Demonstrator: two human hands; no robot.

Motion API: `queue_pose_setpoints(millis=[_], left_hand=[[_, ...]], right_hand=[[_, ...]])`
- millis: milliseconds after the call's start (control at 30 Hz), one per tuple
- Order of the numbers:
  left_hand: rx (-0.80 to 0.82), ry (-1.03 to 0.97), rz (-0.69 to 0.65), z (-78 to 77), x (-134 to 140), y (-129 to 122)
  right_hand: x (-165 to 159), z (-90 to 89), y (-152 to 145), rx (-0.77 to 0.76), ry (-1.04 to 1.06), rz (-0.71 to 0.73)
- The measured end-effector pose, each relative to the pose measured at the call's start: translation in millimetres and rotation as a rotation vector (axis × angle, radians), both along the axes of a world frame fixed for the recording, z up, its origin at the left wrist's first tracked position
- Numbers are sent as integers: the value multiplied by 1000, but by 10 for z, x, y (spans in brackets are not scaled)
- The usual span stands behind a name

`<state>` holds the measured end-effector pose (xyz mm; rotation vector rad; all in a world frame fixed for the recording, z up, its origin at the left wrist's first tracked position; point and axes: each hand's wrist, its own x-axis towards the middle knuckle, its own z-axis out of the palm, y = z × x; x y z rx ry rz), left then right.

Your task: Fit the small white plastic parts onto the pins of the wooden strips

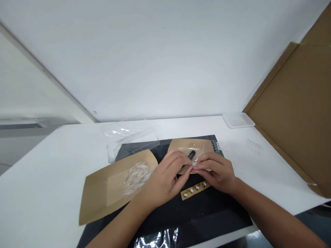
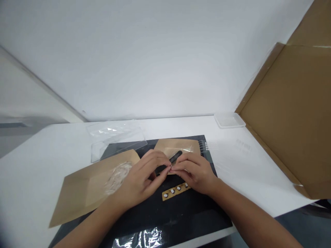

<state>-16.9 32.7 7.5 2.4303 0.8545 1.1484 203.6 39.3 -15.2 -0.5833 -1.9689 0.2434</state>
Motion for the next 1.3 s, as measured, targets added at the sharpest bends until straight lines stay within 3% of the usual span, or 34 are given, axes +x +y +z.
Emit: queue_pose_setpoints(millis=[200, 433, 833, 1100, 1300], left_hand=[[73, 33, -20, -19, -21, 32], [52, -24, 14, -71, 5, 26], [-122, -216, 1, -133, 21, 8], [-95, -268, -26, -87, 79, -17], [-81, -299, 5, -101, 72, -12]], right_hand=[[17, -24, 3, -18, -3, 19], [6, 12, 11, -4, 33, 12], [-21, 48, 0, 22, 33, -23], [13, 92, -21, -114, -8, 84], [3, 45, -23, -139, -35, 23]])
